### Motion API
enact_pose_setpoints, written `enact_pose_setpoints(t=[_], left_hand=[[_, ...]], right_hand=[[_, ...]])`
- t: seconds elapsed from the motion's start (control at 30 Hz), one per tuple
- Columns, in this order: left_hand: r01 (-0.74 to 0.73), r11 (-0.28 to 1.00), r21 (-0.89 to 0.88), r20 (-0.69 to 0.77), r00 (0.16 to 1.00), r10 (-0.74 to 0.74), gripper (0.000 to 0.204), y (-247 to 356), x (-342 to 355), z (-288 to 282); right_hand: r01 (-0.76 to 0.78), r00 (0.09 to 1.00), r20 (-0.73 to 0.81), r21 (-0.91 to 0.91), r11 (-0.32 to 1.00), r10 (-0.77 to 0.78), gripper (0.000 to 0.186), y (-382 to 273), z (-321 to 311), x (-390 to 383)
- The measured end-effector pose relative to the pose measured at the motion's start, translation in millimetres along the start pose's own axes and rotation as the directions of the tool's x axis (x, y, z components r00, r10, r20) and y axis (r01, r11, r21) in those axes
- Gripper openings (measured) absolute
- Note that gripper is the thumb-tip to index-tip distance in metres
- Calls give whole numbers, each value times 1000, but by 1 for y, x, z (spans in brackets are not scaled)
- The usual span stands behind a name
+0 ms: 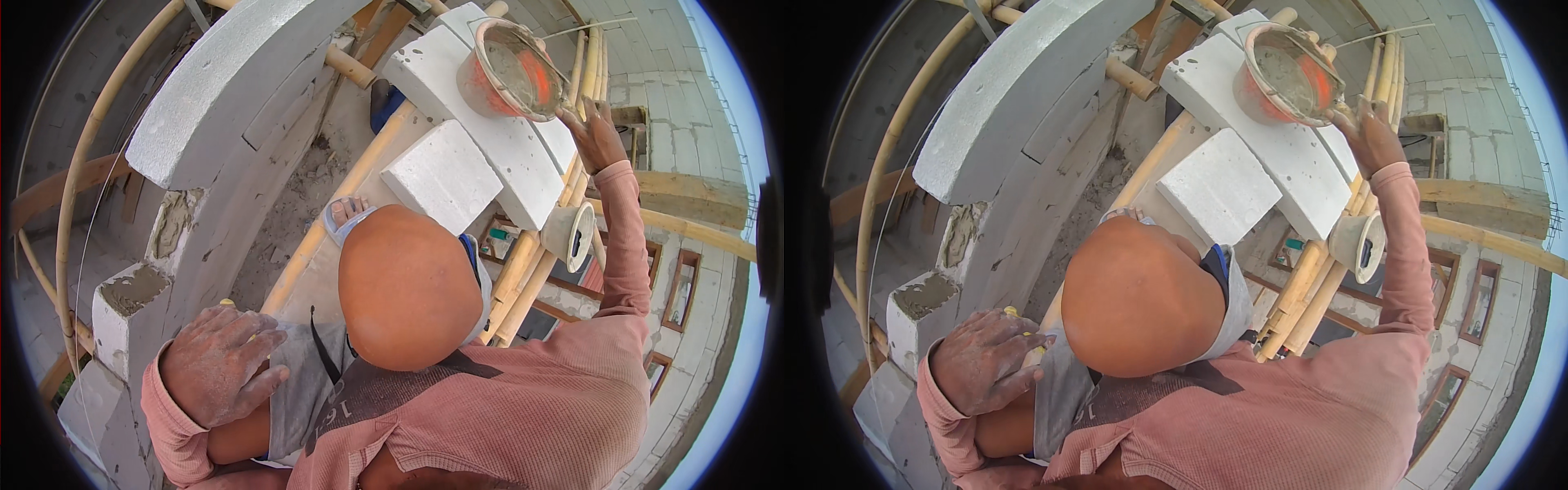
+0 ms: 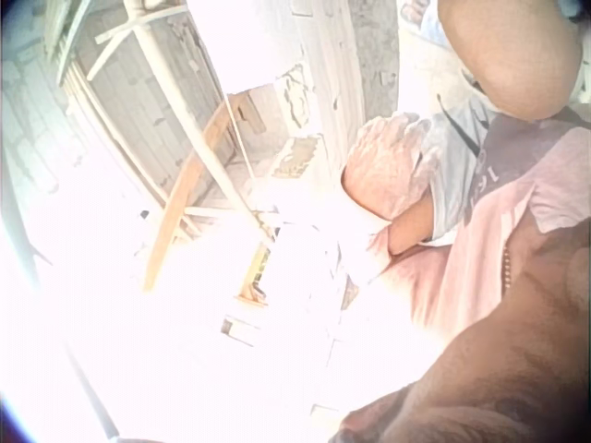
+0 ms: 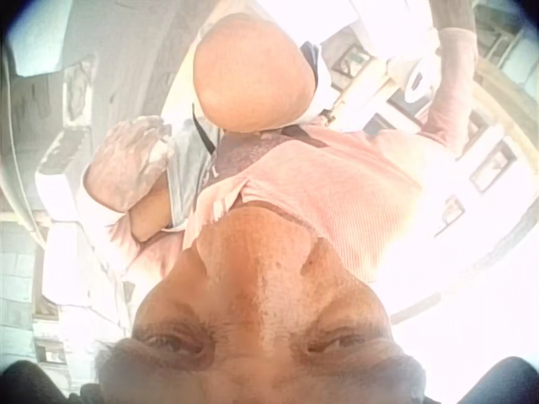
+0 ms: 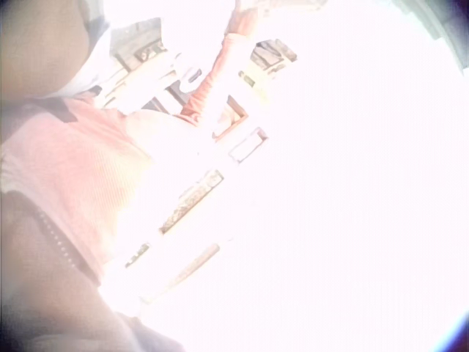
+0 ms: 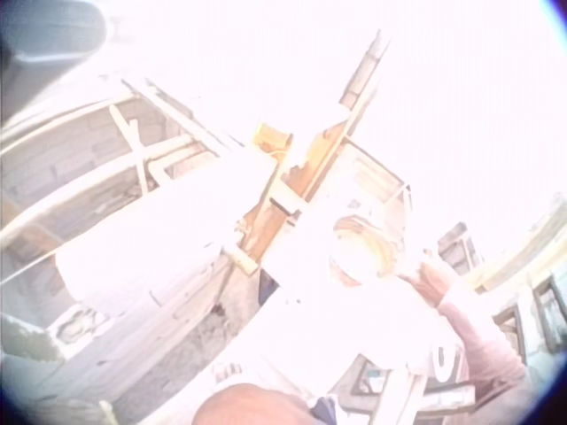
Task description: The person measures a lightweight concrete block using a tape measure, cuts it with a hand saw, and secures it into place on a wall using a hammer and mortar applied with a trowel.
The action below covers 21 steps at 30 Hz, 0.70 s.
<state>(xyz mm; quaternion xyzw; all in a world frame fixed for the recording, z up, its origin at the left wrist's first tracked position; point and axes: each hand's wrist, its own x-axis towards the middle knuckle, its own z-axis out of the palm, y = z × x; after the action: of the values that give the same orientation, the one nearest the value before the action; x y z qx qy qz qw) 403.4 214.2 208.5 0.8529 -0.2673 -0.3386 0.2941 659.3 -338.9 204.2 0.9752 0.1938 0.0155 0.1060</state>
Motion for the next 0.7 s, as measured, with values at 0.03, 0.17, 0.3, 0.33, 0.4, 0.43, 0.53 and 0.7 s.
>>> enact_pose_setpoints(t=[0.03,0.17,0.3,0.33,0.4,0.43,0.53,0.7], left_hand=[[25,997,-77,-9,1000,-25,41,-7,6,0],[184,894,-408,0,979,-202,46,-31,50,10],[188,748,-636,-83,948,-308,70,-66,110,29],[182,753,-632,-80,952,-297,74,-85,142,39],[208,767,-607,-92,940,-328,85,-105,203,57],[211,786,-581,-105,938,-329,91,-111,245,67],[269,783,-561,-181,883,-433,96,-116,355,112],[237,662,-711,-1,941,-338,100,-66,382,103]], right_hand=[[95,975,-156,-338,936,-156,42,20,15,4],[-63,955,-233,445,893,183,23,-104,23,-35],[-725,638,350,574,381,686,61,-99,180,-122],[-775,494,488,622,110,720,68,-87,212,-135],[-776,363,649,608,-168,669,79,-80,235,-136],[-686,411,784,602,-409,465,86,-79,235,-133],[-570,538,824,513,-642,180,94,-82,235,-109],[-557,531,817,536,-634,223,98,-81,243,-102]])
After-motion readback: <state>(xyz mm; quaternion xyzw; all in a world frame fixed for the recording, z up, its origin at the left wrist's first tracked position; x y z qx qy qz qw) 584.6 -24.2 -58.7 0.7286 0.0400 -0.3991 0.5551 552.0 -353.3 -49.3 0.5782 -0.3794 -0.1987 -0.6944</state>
